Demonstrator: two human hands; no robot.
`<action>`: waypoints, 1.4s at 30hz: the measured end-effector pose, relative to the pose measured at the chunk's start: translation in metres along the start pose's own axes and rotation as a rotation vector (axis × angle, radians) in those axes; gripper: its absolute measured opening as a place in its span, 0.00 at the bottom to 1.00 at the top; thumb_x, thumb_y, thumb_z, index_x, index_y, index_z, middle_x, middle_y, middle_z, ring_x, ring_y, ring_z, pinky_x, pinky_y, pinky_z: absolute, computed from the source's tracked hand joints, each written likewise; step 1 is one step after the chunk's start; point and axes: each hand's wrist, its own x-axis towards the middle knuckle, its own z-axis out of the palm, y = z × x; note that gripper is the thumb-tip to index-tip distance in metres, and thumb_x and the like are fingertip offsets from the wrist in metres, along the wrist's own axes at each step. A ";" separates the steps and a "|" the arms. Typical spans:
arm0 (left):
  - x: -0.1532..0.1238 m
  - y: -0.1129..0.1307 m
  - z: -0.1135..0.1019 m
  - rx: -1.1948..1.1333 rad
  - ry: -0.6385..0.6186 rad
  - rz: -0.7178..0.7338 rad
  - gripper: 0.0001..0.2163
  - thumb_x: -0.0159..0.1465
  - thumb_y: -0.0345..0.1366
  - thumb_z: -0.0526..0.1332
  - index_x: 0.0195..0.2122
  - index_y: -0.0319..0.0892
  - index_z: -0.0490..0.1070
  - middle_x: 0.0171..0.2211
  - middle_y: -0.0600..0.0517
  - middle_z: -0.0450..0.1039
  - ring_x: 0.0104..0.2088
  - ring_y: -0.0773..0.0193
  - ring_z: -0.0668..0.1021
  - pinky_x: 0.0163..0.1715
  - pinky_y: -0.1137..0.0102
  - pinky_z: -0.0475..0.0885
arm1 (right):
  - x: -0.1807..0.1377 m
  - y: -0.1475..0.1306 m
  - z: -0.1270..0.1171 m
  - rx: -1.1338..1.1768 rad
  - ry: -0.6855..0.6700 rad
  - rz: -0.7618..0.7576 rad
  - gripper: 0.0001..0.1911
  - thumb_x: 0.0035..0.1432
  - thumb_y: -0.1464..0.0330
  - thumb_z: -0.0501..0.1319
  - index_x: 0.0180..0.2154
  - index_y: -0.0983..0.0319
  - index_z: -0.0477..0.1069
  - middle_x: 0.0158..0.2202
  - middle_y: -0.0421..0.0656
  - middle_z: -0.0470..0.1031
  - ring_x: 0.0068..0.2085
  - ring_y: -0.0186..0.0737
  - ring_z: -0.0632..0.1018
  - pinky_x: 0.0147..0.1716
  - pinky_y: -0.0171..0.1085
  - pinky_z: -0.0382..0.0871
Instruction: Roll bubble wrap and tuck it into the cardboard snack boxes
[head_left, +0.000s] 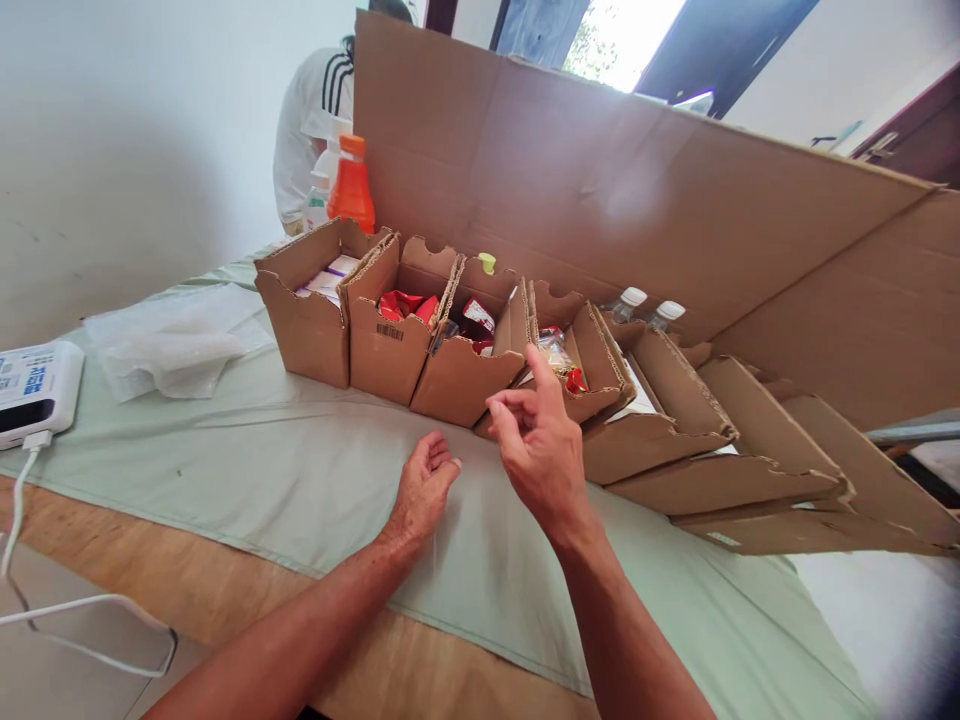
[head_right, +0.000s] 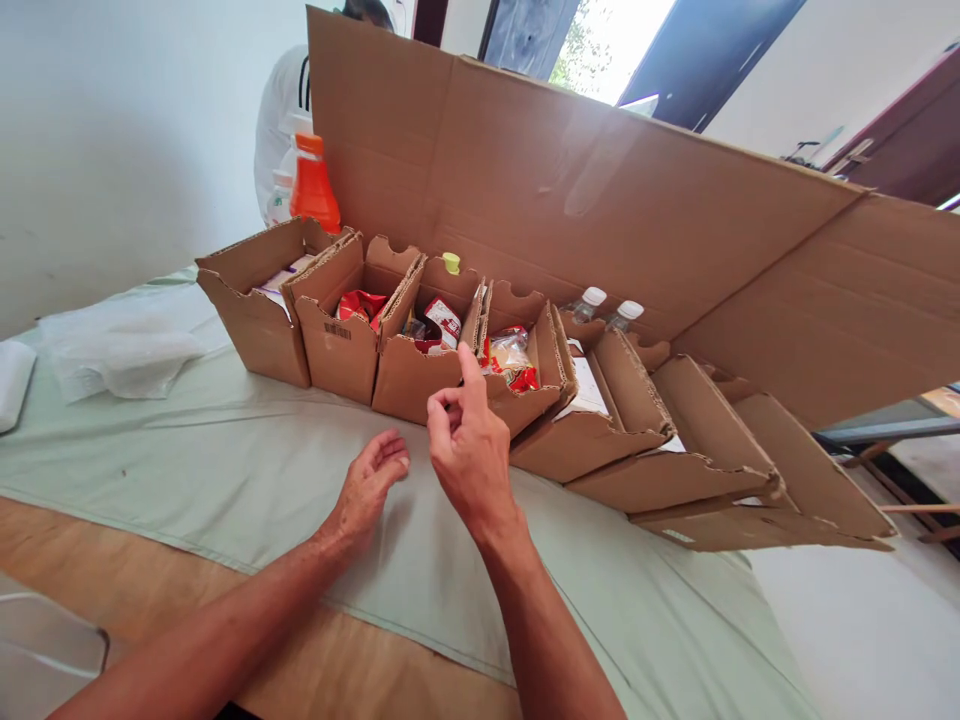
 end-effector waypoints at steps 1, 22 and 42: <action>0.001 0.001 -0.001 -0.013 0.030 0.005 0.24 0.63 0.36 0.60 0.61 0.38 0.65 0.62 0.35 0.70 0.62 0.48 0.74 0.61 0.52 0.70 | 0.011 -0.003 0.002 -0.066 -0.027 0.004 0.35 0.64 0.66 0.57 0.70 0.60 0.55 0.36 0.40 0.81 0.31 0.38 0.79 0.38 0.38 0.72; -0.028 0.049 -0.072 -0.251 0.463 0.266 0.20 0.58 0.37 0.63 0.53 0.45 0.70 0.59 0.44 0.71 0.62 0.53 0.73 0.65 0.57 0.65 | -0.119 -0.034 -0.050 -0.190 -0.101 -0.184 0.13 0.67 0.65 0.56 0.44 0.55 0.79 0.32 0.42 0.83 0.28 0.41 0.82 0.28 0.36 0.72; -0.091 -0.024 -0.041 -0.074 0.100 0.219 0.28 0.67 0.59 0.57 0.62 0.50 0.71 0.66 0.51 0.69 0.71 0.51 0.62 0.72 0.59 0.56 | -0.207 0.070 -0.102 0.013 0.090 0.394 0.24 0.54 0.50 0.68 0.45 0.59 0.77 0.43 0.52 0.82 0.46 0.60 0.82 0.49 0.55 0.76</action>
